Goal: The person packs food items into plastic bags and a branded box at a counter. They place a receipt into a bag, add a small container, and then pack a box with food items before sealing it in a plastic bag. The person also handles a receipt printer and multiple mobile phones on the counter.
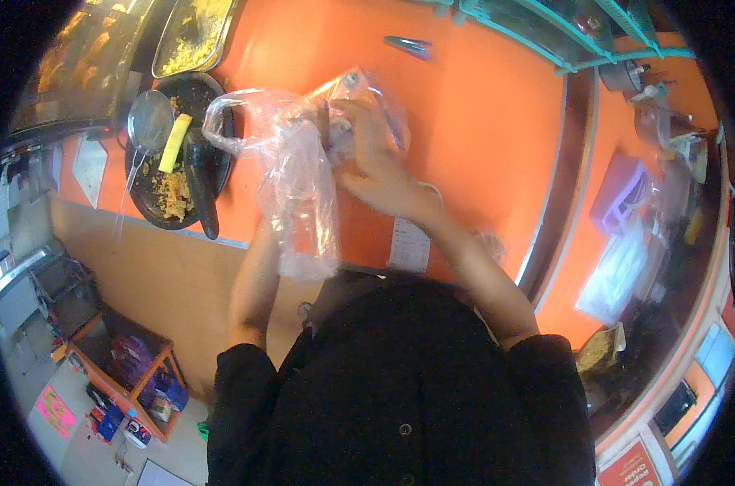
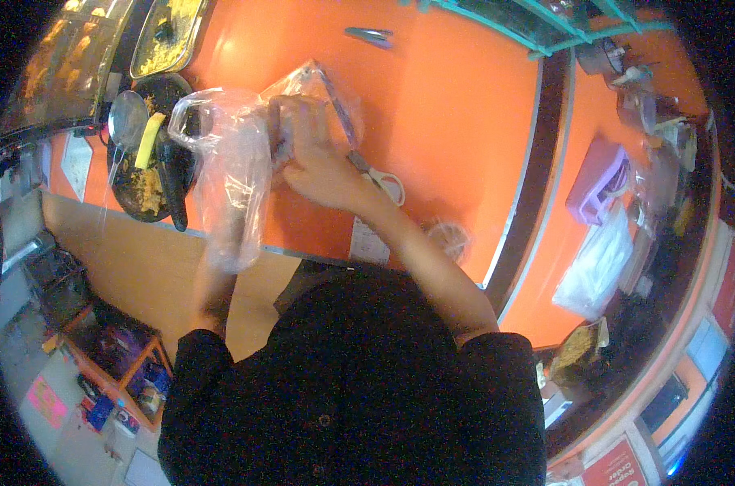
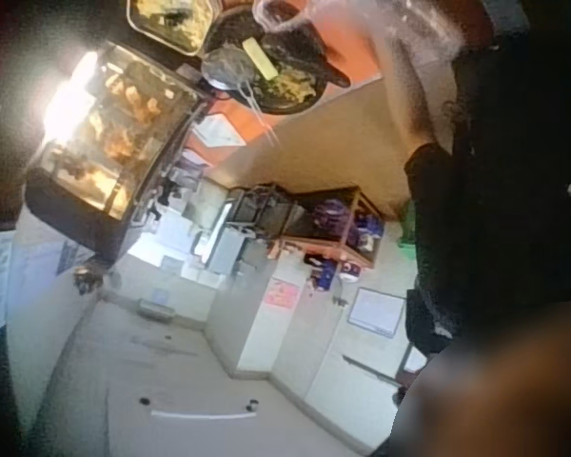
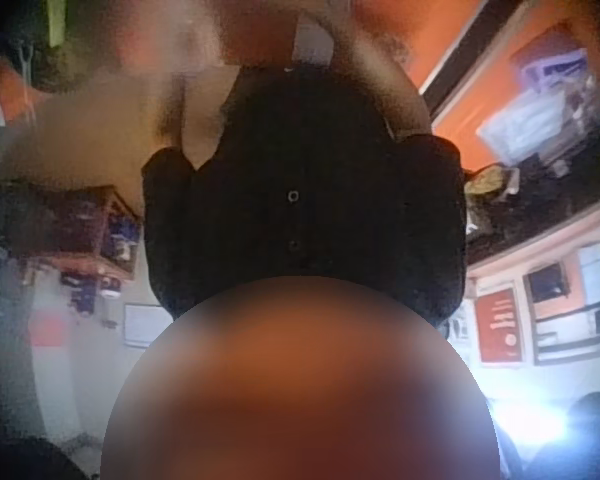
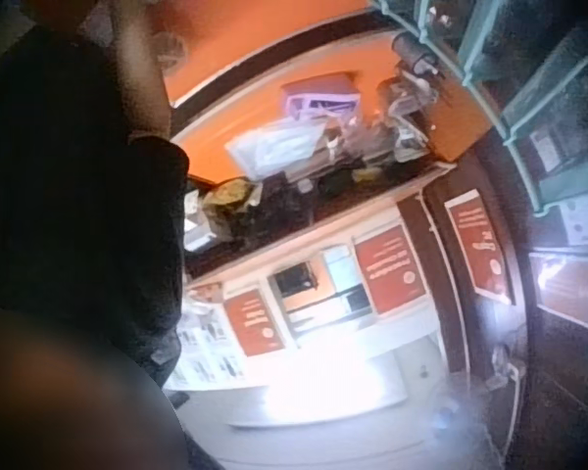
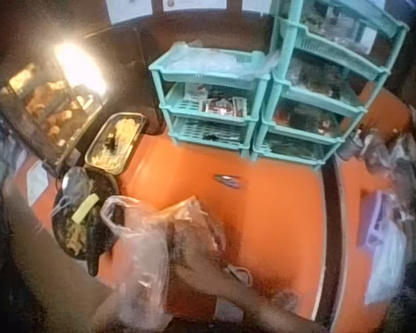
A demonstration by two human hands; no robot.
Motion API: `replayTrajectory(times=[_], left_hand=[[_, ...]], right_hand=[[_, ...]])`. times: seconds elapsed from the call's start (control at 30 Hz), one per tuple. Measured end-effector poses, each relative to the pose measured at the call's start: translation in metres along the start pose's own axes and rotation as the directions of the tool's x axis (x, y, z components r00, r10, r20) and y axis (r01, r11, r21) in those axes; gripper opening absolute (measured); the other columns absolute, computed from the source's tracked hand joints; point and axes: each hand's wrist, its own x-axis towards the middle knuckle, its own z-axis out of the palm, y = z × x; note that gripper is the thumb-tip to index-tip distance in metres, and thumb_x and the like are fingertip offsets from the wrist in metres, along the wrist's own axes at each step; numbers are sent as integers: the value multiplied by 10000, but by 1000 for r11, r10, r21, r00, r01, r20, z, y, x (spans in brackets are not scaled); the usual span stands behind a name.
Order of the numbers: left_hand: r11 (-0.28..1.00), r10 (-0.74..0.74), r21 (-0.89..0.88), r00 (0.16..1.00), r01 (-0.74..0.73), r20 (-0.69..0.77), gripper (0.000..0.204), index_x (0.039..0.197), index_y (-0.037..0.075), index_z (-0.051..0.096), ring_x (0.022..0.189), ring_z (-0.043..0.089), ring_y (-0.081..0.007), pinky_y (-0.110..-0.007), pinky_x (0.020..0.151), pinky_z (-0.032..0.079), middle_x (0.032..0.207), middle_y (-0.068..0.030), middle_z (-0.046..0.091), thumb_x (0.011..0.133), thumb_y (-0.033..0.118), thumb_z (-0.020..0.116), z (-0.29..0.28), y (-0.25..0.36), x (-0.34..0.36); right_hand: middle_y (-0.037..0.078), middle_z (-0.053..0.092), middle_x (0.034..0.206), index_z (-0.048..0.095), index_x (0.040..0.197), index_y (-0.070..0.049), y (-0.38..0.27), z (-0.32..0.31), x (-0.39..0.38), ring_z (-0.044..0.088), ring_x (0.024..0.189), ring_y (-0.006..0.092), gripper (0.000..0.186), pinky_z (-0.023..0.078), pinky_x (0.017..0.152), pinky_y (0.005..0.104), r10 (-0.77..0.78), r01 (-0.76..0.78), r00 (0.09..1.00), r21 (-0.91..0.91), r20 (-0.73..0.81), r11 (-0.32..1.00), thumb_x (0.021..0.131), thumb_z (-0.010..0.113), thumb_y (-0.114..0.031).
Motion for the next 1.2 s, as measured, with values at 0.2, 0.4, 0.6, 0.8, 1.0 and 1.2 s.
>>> replayTrajectory(times=[0.2, 0.4, 0.6, 0.8, 1.0, 1.2], left_hand=[[973, -4, -225, 981, -40, -192, 577, 1187, -25, 583, 778, 608, -186, -317, 674, 522, 951, -105, 629, 942, 497, 566, -65, 71, -5], [648, -139, -759, 989, 60, -41, 493, 1143, -26, 610, 759, 625, -158, -306, 673, 524, 898, -94, 642, 958, 428, 571, -137, 196, -71], [745, -47, -666, 995, -27, -92, 459, 1159, -27, 616, 843, 604, -133, -288, 746, 491, 936, -91, 638, 931, 372, 611, -170, 258, -130], [991, -108, -118, 909, 65, -402, 648, 1170, 2, 664, 1036, 589, -241, -327, 897, 429, 1120, -175, 655, 821, 546, 635, -194, 280, -133], [893, 235, 438, 938, -105, -256, 547, 1259, 19, 589, 1127, 554, -292, -381, 970, 406, 1219, -200, 603, 884, 418, 591, -213, 297, -132], [747, 398, 628, 903, -217, -162, 488, 1266, 31, 581, 1131, 558, -326, -406, 983, 407, 1225, -213, 602, 923, 378, 554, -210, 304, -115]], right_hand=[[107, 406, 1474, 491, 1409, -230, -1, -46, -35, 320, 1404, 371, 689, 250, 1161, 505, -210, 152, 976, -515, -56, 844, 756, 640, -65], [52, 456, 1476, 543, 1384, -285, -3, -72, -16, 393, 1376, 333, 664, 338, 1107, 481, -563, 297, 737, -570, -373, 766, 753, 741, -230], [145, 332, 1482, 526, 1357, -93, -15, -108, 43, 385, 1346, 341, 624, 317, 1104, 460, -597, 625, 646, -119, -475, 771, 848, 673, -423], [95, 566, 1272, 602, 1240, -133, -23, -83, 56, 488, 1261, 273, 558, 433, 1031, 415, -402, 664, 622, 181, -672, 725, 734, 825, -212], [38, 637, 1150, 596, 1240, -84, -5, -64, 75, 583, 1120, 169, 517, 520, 900, 321, -121, 497, 849, 698, -514, 515, 769, 805, -122], [81, 653, 1092, 578, 1225, -16, 24, -12, 91, 650, 937, 174, 422, 552, 805, 320, 113, -23, 994, 992, 10, 120, 850, 718, -148]])
